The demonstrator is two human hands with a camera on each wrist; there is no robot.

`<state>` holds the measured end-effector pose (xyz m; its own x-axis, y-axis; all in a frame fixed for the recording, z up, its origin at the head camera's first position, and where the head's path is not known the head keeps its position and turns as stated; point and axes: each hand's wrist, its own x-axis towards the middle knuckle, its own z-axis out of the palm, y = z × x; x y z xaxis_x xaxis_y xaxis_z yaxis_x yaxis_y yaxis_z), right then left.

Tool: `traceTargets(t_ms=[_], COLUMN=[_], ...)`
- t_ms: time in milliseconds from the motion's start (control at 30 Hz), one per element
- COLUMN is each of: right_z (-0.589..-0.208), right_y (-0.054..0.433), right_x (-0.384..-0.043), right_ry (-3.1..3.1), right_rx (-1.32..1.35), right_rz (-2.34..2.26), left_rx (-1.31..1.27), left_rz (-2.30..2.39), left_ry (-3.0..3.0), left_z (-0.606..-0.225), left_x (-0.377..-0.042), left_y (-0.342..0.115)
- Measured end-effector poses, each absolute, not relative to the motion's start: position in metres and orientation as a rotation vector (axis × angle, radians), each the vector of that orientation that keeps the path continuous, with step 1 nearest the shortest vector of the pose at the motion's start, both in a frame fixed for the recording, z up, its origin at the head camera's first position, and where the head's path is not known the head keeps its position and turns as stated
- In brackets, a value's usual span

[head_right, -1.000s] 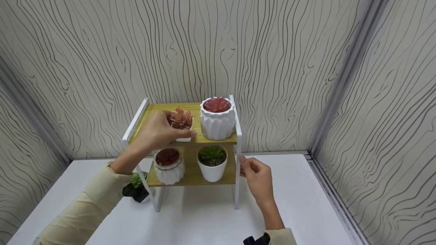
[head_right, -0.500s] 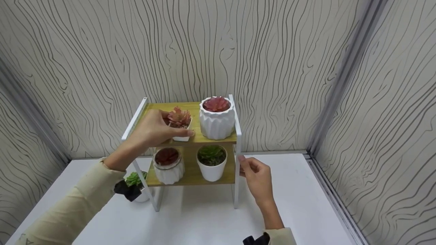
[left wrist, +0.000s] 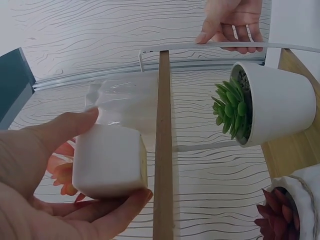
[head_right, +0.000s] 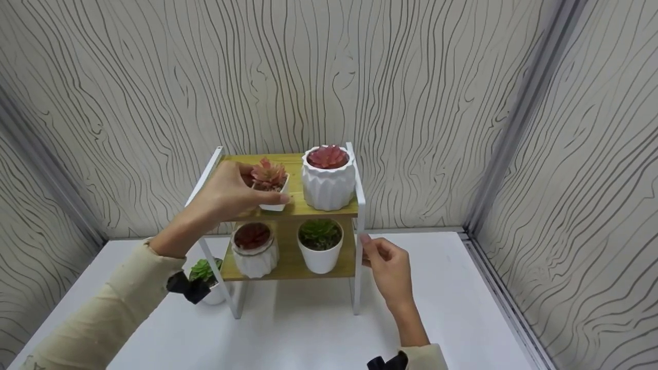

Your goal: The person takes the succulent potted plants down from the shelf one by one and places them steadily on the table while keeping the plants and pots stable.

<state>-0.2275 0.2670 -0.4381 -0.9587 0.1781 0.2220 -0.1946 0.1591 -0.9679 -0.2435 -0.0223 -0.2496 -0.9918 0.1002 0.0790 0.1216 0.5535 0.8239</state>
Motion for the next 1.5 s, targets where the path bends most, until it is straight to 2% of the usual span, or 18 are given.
traceTargets(t_ms=[733, 1133, 1500], right_z=[-0.437, -0.439, -0.441], right_y=[0.268, 0.268, 0.267], right_x=[-0.227, -0.227, -0.228], right_ry=[-2.174, -2.188, -2.137], right_rx=[0.021, 0.006, 0.021], right_rz=[1.858, 1.861, 1.898], left_rx=[-0.364, -0.461, -0.412], left_rz=[-1.401, -1.342, -1.406], left_ry=[-2.715, -2.774, -2.769], left_z=[-0.231, -0.236, -0.245], left_x=[-0.227, -0.202, -0.183], left_y=[-0.045, -0.052, -0.075])
